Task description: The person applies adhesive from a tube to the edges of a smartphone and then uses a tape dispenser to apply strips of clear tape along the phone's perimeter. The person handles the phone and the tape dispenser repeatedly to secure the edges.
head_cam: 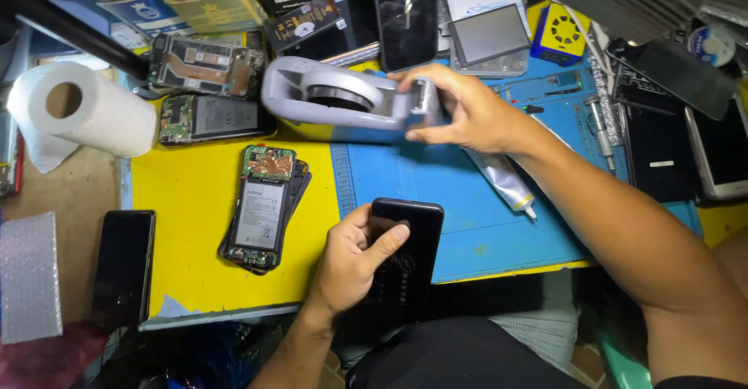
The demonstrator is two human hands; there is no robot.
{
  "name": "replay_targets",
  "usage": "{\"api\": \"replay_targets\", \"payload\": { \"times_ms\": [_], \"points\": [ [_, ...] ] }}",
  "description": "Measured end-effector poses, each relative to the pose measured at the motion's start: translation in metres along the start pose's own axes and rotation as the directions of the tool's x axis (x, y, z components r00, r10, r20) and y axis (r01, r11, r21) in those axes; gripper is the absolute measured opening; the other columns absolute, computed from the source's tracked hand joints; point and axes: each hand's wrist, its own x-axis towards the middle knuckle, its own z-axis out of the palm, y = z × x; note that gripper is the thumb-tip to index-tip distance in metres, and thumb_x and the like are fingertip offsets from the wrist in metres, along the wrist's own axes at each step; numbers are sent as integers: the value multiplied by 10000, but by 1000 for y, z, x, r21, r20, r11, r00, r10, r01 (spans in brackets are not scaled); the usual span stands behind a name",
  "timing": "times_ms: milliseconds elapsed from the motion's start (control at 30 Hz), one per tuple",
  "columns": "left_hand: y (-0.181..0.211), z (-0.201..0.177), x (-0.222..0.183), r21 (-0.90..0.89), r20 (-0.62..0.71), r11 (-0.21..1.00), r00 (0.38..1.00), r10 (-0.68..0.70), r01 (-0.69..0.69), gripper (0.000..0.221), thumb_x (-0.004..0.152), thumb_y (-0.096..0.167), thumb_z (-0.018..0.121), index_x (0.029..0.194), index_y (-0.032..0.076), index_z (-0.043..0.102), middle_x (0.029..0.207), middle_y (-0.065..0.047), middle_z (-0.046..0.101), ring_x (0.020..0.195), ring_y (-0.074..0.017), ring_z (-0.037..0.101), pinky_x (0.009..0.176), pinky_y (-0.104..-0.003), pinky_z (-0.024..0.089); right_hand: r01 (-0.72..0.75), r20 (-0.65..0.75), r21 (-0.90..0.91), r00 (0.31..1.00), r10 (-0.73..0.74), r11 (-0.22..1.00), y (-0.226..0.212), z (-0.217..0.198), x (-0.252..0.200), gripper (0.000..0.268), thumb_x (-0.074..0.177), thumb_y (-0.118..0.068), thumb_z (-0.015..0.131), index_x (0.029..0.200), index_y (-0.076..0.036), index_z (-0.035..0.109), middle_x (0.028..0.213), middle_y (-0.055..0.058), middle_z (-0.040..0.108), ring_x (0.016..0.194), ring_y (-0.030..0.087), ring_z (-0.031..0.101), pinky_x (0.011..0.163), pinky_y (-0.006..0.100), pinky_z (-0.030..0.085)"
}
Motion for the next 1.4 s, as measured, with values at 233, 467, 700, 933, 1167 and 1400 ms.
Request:
{"api": "replay_targets", "payload": {
  "times_ms": [233, 467, 700, 933, 1167, 1400],
  "points": [
    [14, -2, 25, -42, 15, 997, 998, 68, -67, 203, 940, 67, 717, 1118, -31, 707, 934, -147, 788, 869, -172, 713, 795, -361, 633, -49, -111, -231, 994, 24, 972, -13, -15, 2, 700, 784, -67, 916, 1386, -3, 563, 1312, 257, 641, 1216, 447, 633, 1036, 537, 501],
    [27, 4, 39, 104, 48, 994, 999, -25, 20, 228, 927, 136, 713, 1118, 11, 706, 1049, -67, 766, 965, -129, 706, 898, -248, 571, -387, -306, -436, 913, 270, 813, -42, -27, -74, 238, 977, -204, 739, 1167, -88, 656, 1047, 55, 649, 991, 223, 599, 922, 348, 442],
    [36, 18, 45, 241, 77, 970, 997, 3, -22, 132, 928, 129, 735, 1011, 33, 697, 885, -18, 717, 813, -79, 649, 746, -221, 557, -774, -244, -403, 605, 758, 488, -43, -8, -120, 672, 802, -463, 807, 1371, -203, 563, 981, 19, 648, 917, 231, 643, 822, 379, 474],
    [39, 31, 40, 438, 93, 893, 993, 66, -101, 228, 876, 207, 788, 1055, 76, 736, 927, 7, 815, 830, -46, 730, 756, -200, 599, -698, -304, 110, 654, 692, 708, -19, -9, -143, 710, 729, -104, 887, 1401, -110, 659, 916, 30, 651, 681, 87, 564, 663, 192, 523],
    [21, 31, 44, 243, 90, 969, 996, 26, -48, 160, 890, 132, 779, 1005, 29, 737, 949, -42, 780, 867, -103, 712, 812, -228, 580, 53, -389, 805, 799, 459, 591, -8, -4, -163, 502, 869, -191, 830, 1218, 53, 565, 1101, 176, 651, 897, 349, 728, 771, 441, 628],
    [0, 30, 40, 87, -32, 995, 998, -56, 58, 184, 874, 159, 790, 963, 10, 727, 921, -77, 777, 837, -128, 707, 774, -246, 575, 285, -568, 749, 740, 360, 597, -7, 29, -174, 349, 979, -309, 814, 1045, 23, 728, 916, 200, 718, 614, 343, 660, 452, 377, 564]
  ]
}}
